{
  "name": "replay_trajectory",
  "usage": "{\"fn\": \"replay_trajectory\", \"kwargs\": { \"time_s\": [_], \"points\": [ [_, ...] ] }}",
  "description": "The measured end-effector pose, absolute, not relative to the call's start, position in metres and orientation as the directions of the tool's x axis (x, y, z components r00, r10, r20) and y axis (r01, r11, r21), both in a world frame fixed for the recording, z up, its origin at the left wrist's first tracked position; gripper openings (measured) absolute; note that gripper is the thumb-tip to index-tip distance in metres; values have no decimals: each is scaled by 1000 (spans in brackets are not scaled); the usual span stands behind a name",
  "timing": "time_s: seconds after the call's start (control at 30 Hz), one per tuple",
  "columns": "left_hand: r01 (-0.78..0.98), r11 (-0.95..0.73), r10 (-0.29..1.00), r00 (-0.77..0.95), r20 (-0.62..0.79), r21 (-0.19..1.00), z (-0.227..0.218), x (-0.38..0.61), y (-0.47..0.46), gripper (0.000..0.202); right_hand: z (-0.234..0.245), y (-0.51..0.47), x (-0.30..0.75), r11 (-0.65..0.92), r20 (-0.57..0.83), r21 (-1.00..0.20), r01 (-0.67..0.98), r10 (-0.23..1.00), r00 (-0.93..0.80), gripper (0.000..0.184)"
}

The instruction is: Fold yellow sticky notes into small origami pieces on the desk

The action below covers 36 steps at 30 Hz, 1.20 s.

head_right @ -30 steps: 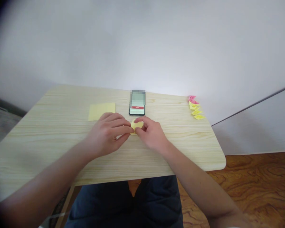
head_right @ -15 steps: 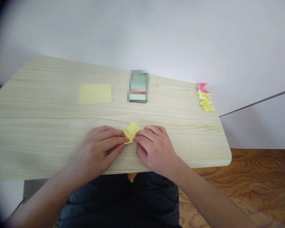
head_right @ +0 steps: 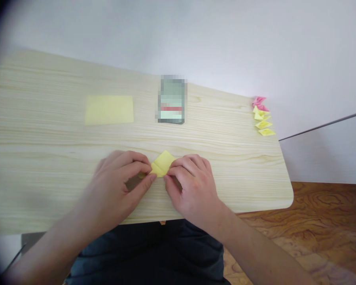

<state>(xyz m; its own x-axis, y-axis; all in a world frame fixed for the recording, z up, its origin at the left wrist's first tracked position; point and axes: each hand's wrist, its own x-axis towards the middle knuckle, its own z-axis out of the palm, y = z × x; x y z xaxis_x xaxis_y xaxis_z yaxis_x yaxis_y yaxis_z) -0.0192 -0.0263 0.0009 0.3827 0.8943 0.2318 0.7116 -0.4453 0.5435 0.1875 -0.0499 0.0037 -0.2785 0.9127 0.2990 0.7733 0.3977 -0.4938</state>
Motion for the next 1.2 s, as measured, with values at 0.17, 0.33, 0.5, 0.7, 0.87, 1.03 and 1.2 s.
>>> {"fn": "replay_trajectory", "kwargs": {
  "time_s": [0.17,0.33,0.5,0.7,0.87,1.03,1.2],
  "points": [
    [756,-389,921,330,206,527,0,-15,-25,9,4,-52,179,327,296,-493,807,935,-198,4],
    [764,-351,936,293,193,541,0,-14,-25,9,4,-52,175,293,287,-485,824,943,-166,6],
    [770,-365,931,295,215,523,-1,-14,-26,8,4,-51,172,272,285,-477,836,947,-145,8],
    [789,-326,946,273,177,521,-2,-14,-27,9,5,-51,172,262,281,-485,834,950,-135,9],
    [790,-325,946,274,175,520,-2,-15,-27,10,5,-51,172,265,289,-490,830,948,-132,9],
    [800,-333,943,279,182,499,-1,-14,-26,11,2,-52,172,262,301,-481,837,946,-123,6],
    [822,-331,944,289,162,464,2,-13,-24,14,2,-52,173,261,290,-464,846,948,-133,9]
  ]
}}
